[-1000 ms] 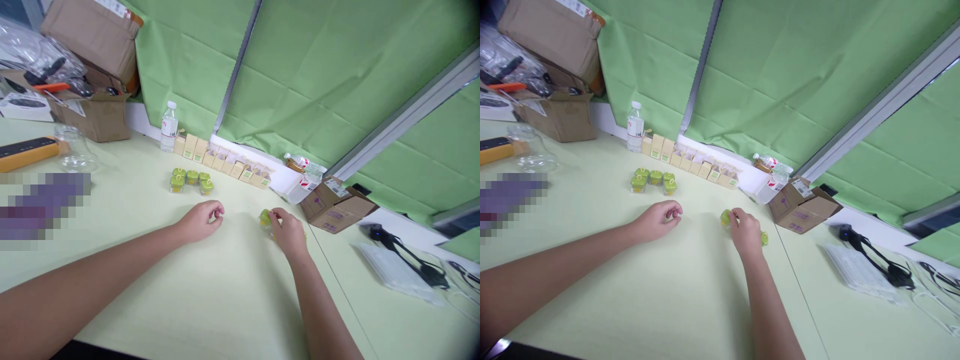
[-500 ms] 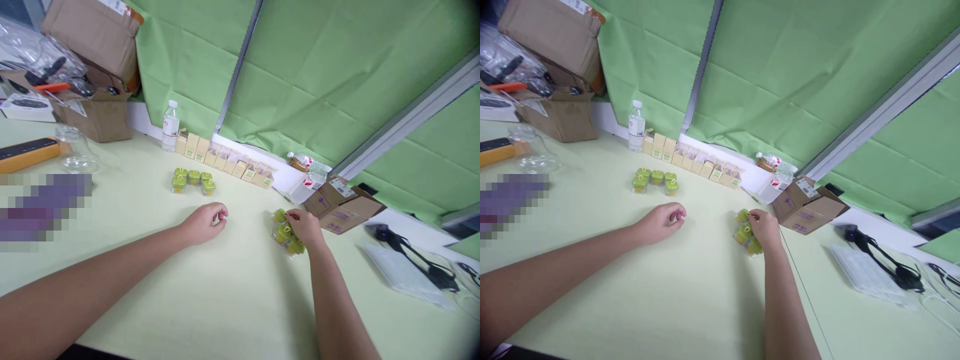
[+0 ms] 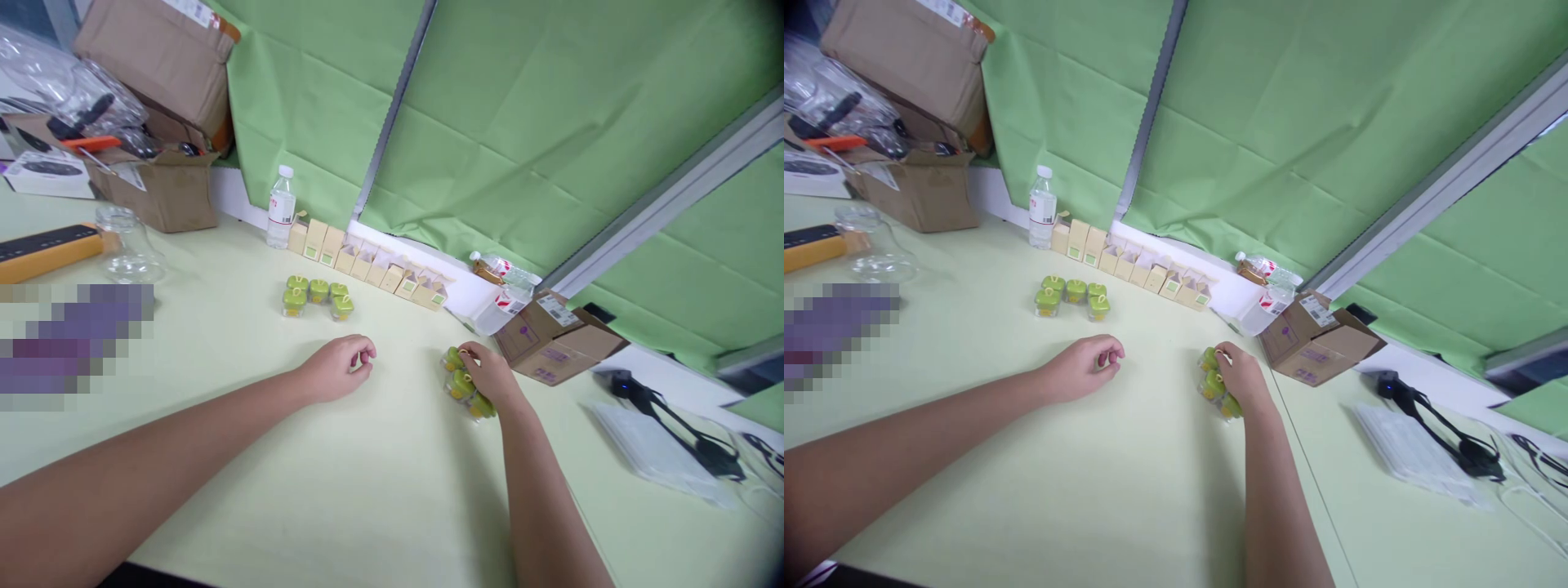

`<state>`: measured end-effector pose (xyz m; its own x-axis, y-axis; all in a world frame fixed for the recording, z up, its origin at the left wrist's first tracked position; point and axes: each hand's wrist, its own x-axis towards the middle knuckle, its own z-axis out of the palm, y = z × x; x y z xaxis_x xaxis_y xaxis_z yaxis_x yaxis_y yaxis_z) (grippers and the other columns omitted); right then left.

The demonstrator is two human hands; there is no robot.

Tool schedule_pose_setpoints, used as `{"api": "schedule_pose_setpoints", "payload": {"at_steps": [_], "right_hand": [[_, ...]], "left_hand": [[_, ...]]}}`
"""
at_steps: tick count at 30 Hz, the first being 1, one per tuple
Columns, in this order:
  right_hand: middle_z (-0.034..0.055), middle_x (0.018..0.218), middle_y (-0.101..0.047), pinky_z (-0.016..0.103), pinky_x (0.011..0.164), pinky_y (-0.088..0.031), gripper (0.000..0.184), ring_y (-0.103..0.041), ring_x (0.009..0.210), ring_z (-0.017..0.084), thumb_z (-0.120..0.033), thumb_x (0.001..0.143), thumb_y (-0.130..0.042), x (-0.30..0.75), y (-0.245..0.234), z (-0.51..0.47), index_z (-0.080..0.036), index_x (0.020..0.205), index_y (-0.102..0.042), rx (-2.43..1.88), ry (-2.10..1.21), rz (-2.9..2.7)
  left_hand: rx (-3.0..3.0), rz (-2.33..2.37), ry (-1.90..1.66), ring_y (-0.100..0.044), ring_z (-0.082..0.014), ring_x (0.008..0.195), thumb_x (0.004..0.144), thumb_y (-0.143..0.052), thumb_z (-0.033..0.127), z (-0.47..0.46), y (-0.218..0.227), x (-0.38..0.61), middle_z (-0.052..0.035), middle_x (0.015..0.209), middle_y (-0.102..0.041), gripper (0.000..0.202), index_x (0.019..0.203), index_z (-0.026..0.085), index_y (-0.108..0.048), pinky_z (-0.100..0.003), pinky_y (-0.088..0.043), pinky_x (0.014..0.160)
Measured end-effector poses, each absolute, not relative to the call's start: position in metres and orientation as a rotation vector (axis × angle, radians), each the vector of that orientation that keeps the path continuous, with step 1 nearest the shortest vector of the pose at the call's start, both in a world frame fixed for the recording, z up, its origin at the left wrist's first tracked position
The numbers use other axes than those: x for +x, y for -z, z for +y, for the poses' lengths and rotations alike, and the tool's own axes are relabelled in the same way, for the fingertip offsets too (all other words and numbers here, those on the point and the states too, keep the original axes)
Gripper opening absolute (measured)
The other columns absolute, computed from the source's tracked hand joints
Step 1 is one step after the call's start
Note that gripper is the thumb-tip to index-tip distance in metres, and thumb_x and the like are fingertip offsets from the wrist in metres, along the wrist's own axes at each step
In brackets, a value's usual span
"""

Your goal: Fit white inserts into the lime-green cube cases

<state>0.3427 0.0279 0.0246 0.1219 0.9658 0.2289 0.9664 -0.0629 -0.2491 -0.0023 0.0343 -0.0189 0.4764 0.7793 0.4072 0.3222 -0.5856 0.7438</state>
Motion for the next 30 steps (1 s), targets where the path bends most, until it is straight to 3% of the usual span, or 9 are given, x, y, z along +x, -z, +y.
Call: {"api": "schedule_pose_setpoints", "payload": {"at_steps": [5, 10, 15, 18, 21, 25, 30], "right_hand": [[0.0036, 0.085, -0.074, 0.031, 0.072, -0.044, 0.02, -0.064, 0.077, 0.02, -0.027, 0.086, -0.051, 0.344, -0.026, 0.027, -0.023, 0.089, -0.071, -2.086, 0.01, -1.872], [0.0033, 0.087, -0.075, 0.032, 0.074, -0.046, 0.019, -0.066, 0.08, 0.02, -0.026, 0.085, -0.053, 0.342, -0.026, 0.024, -0.024, 0.089, -0.071, -2.068, -0.032, -1.862], [0.0063, 0.099, -0.076, 0.036, 0.08, -0.049, 0.028, -0.068, 0.087, 0.023, -0.031, 0.087, -0.052, 0.349, -0.035, 0.014, -0.024, 0.106, -0.071, -2.054, -0.043, -1.759], [0.0101, 0.101, -0.075, 0.04, 0.084, -0.051, 0.033, -0.069, 0.093, 0.025, -0.032, 0.089, -0.044, 0.36, -0.047, 0.004, -0.021, 0.106, -0.071, -1.994, 0.05, -1.571], [0.0107, 0.095, -0.075, 0.04, 0.085, -0.054, 0.028, -0.071, 0.092, 0.025, -0.031, 0.086, -0.048, 0.357, -0.054, -0.005, -0.019, 0.099, -0.069, -1.709, 0.069, -1.216], [0.0086, 0.081, -0.073, 0.037, 0.076, -0.057, 0.023, -0.071, 0.075, 0.021, -0.03, 0.085, -0.052, 0.316, -0.047, -0.009, -0.018, 0.095, -0.068, -1.545, -0.011, -1.131], [0.0048, 0.084, -0.074, 0.032, 0.07, -0.055, 0.024, -0.069, 0.071, 0.018, -0.03, 0.09, -0.051, 0.236, -0.026, -0.017, -0.021, 0.105, -0.067, -1.53, -0.212, -1.627]], "left_hand": [[2.131, 0.909, -0.996, -0.055, -0.0146, 0.073, 0.081, -0.053, 0.018, 0.035, 0.019, -0.002, -0.0005, 0.087, -0.062, 0.013, 0.092, 0.021, -0.059, -0.027, -0.045, 0.066], [2.13, 0.904, -0.992, -0.054, -0.0146, 0.073, 0.081, -0.053, 0.019, 0.036, 0.019, -0.003, -0.0008, 0.087, -0.062, 0.012, 0.092, 0.021, -0.058, -0.027, -0.045, 0.067], [2.134, 0.899, -0.979, -0.055, -0.015, 0.073, 0.082, -0.053, 0.019, 0.036, 0.019, -0.004, -0.0009, 0.088, -0.062, 0.012, 0.092, 0.022, -0.058, -0.027, -0.045, 0.067], [2.143, 0.893, -0.971, -0.056, -0.0154, 0.074, 0.082, -0.054, 0.02, 0.036, 0.02, -0.004, -0.0007, 0.088, -0.063, 0.012, 0.093, 0.022, -0.059, -0.027, -0.045, 0.068], [2.169, 0.901, -0.989, -0.058, -0.0173, 0.08, 0.082, -0.054, 0.02, 0.041, 0.021, -0.006, -0.0017, 0.09, -0.064, 0.013, 0.093, 0.022, -0.06, -0.029, -0.047, 0.073], [2.176, 1.108, -1.055, -0.062, -0.0198, 0.086, 0.083, -0.056, 0.026, 0.054, 0.022, -0.014, -0.0052, 0.111, -0.062, 0.018, 0.1, 0.022, -0.062, -0.032, -0.049, 0.076], [2.155, 1.363, -1.123, -0.063, -0.0161, 0.078, 0.083, -0.058, 0.028, 0.075, 0.019, -0.033, -0.0087, 0.15, -0.038, 0.04, 0.123, 0.024, -0.059, -0.033, -0.052, 0.075]]}}
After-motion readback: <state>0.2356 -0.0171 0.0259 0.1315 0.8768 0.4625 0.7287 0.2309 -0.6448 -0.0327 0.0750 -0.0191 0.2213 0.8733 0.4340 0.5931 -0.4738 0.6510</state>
